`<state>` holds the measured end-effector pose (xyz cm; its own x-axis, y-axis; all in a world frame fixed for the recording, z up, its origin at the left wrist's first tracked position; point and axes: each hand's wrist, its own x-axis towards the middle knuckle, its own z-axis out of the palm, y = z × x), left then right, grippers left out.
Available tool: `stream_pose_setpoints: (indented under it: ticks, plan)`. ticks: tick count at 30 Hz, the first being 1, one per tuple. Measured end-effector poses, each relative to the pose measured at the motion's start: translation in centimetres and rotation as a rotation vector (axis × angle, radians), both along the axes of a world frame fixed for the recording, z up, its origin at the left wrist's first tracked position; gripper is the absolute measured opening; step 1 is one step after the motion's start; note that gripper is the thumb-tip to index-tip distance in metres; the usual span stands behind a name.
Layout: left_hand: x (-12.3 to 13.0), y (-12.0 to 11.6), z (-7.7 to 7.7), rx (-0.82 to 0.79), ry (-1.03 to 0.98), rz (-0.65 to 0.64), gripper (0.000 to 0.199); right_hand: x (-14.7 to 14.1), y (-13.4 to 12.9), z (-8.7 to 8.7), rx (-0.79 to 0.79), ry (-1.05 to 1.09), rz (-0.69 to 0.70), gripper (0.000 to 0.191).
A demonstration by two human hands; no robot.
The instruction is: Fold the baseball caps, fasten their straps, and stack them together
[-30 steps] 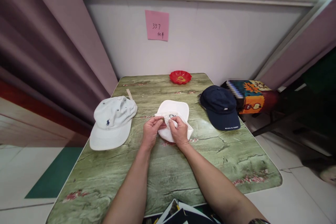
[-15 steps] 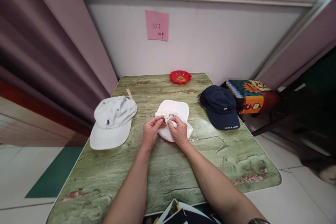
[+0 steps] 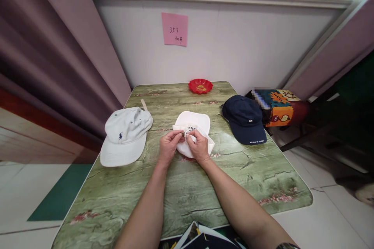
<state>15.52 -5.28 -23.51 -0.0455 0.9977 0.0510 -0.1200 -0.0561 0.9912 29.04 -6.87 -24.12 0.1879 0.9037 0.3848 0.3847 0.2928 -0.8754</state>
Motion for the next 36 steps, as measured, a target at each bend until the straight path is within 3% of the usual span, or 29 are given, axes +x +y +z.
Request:
stream_pose_setpoints:
  ticks: [18,36]
  plan:
    - [-0.1,0.1,-0.1,0.003,-0.001,-0.041,0.028,0.4,-0.2,0.6,0.019,0.077,0.0,0.011]
    - [0.3,-0.4,0.9,-0.03,-0.041,-0.073,0.029,0.3,-0.1,0.3,0.011,0.056,0.012,0.012]
